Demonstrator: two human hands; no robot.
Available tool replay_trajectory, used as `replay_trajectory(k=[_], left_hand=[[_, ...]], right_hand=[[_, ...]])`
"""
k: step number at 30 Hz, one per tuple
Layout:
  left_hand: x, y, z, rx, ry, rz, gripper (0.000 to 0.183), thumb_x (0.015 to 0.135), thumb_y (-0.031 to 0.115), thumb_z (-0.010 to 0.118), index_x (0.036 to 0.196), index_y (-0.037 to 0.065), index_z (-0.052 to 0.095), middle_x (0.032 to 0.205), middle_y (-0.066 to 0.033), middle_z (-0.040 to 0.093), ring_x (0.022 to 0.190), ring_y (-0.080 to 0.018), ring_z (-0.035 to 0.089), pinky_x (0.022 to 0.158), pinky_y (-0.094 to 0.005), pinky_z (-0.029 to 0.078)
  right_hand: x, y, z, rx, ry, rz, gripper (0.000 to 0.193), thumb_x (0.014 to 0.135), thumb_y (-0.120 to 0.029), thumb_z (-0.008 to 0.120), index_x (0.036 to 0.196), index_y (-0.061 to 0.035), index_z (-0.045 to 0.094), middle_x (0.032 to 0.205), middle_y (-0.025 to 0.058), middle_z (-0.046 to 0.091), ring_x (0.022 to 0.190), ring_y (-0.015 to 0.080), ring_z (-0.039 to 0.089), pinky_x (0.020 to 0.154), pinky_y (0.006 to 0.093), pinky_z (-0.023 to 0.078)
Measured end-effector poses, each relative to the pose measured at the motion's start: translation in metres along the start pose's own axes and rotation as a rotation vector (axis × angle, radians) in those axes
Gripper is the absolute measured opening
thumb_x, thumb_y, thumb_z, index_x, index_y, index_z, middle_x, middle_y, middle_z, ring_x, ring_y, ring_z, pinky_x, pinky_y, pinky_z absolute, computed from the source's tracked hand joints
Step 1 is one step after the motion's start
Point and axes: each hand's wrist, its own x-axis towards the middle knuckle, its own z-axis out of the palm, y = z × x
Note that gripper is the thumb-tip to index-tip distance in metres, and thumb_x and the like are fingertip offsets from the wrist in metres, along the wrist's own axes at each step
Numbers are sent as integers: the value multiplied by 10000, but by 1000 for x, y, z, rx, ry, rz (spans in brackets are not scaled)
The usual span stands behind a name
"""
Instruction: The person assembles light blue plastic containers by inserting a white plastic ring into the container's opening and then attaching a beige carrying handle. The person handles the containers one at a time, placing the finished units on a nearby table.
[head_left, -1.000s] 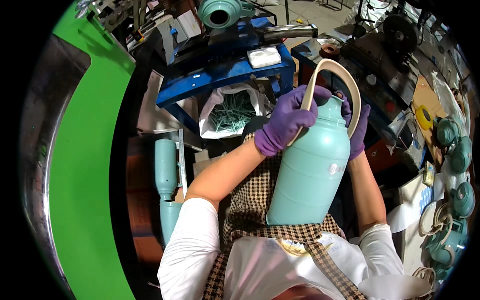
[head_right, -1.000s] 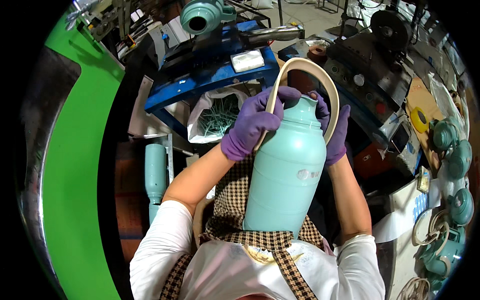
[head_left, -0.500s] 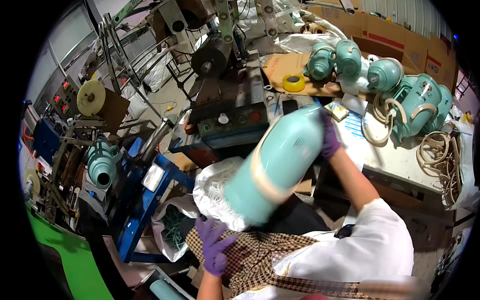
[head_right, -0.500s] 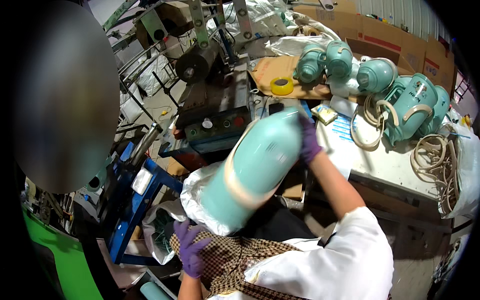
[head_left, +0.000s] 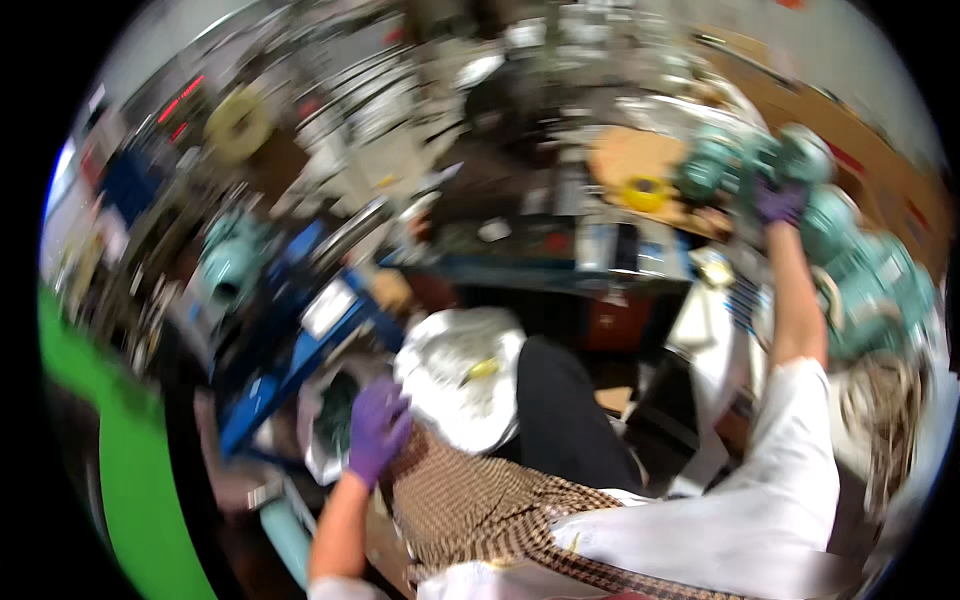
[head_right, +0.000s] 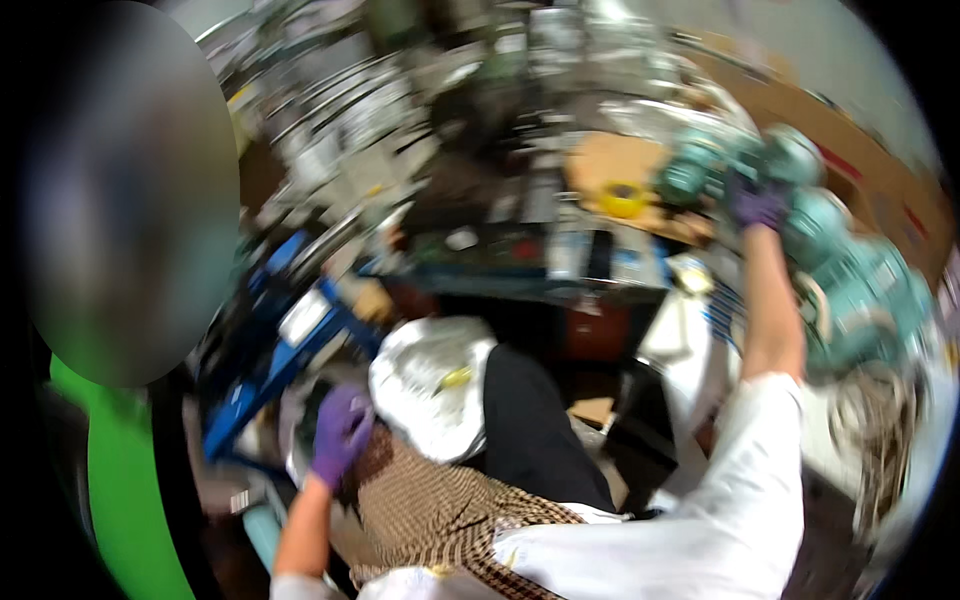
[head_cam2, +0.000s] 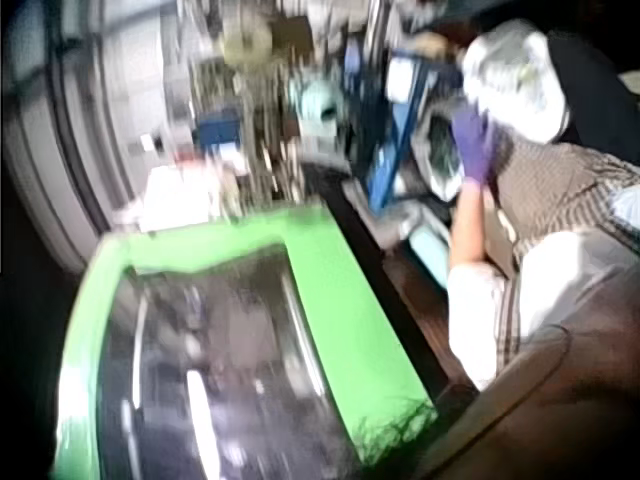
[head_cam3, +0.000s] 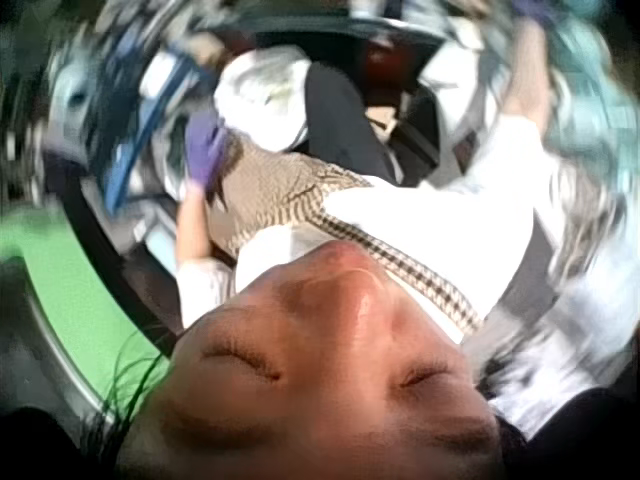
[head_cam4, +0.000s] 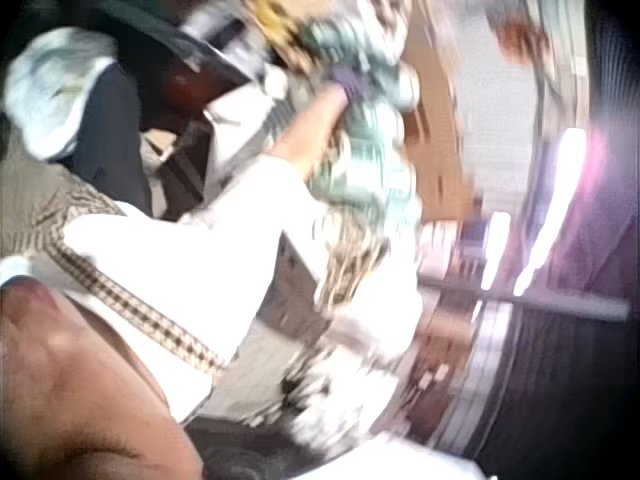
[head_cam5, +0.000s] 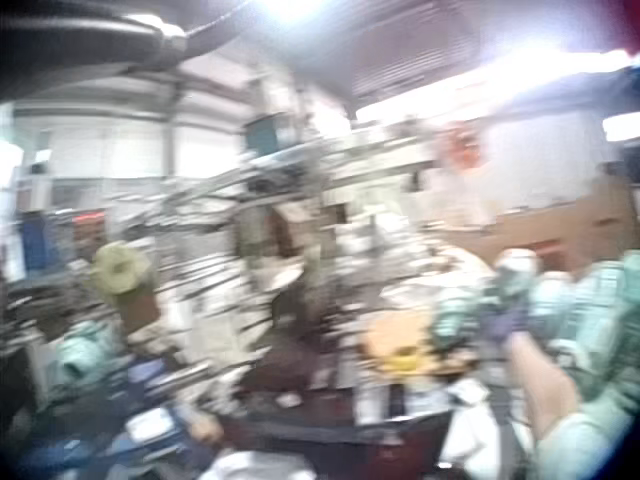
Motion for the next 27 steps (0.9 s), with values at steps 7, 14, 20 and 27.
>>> replay_trajectory(k=[7, 14, 20, 27], left_hand=[[25, -119, -138, 1045, 121, -272, 927, 713, 338, 814, 1514, 130, 394, 1568, -173, 372, 1454, -399, 338, 1185, -579, 262], [107, -222, -217, 1398, -40, -313, 753, 840, 234, 702, 1474, 514, 406, 1601, -137, 326, 1377, -467, 391, 1034, -628, 428], [85, -150, -204, 1142, 62, -389, 672, 801, 75, 698, 1383, 380, 557, 1530, -164, 441, 1362, -509, 426, 964, -546, 536], [-48, 63, -211, -121, 875, -600, 800, 719, 15, 756, 1458, -12, 449, 1375, -202, 553, 1233, -325, 610, 1039, -415, 517]], right_hand=[[-155, -53, -11, 821, -263, -164, 521, 1028, -281, 582, 1450, 8, 484, 1424, 194, 564, 1322, 331, 521, 1129, 418, 378], [-270, -39, 15, 724, -328, -203, 427, 962, -183, 650, 1353, -21, 592, 1386, 155, 591, 1284, 323, 548, 1119, 404, 397], [-267, -38, 7, 490, -523, -360, 459, 998, -229, 543, 1399, -4, 542, 1387, 197, 574, 1343, 357, 487, 1152, 434, 337], [-279, -50, -6, 508, -473, -380, 539, 905, -202, 654, 1409, -60, 528, 1415, 201, 532, 1340, 381, 466, 1154, 458, 320]])
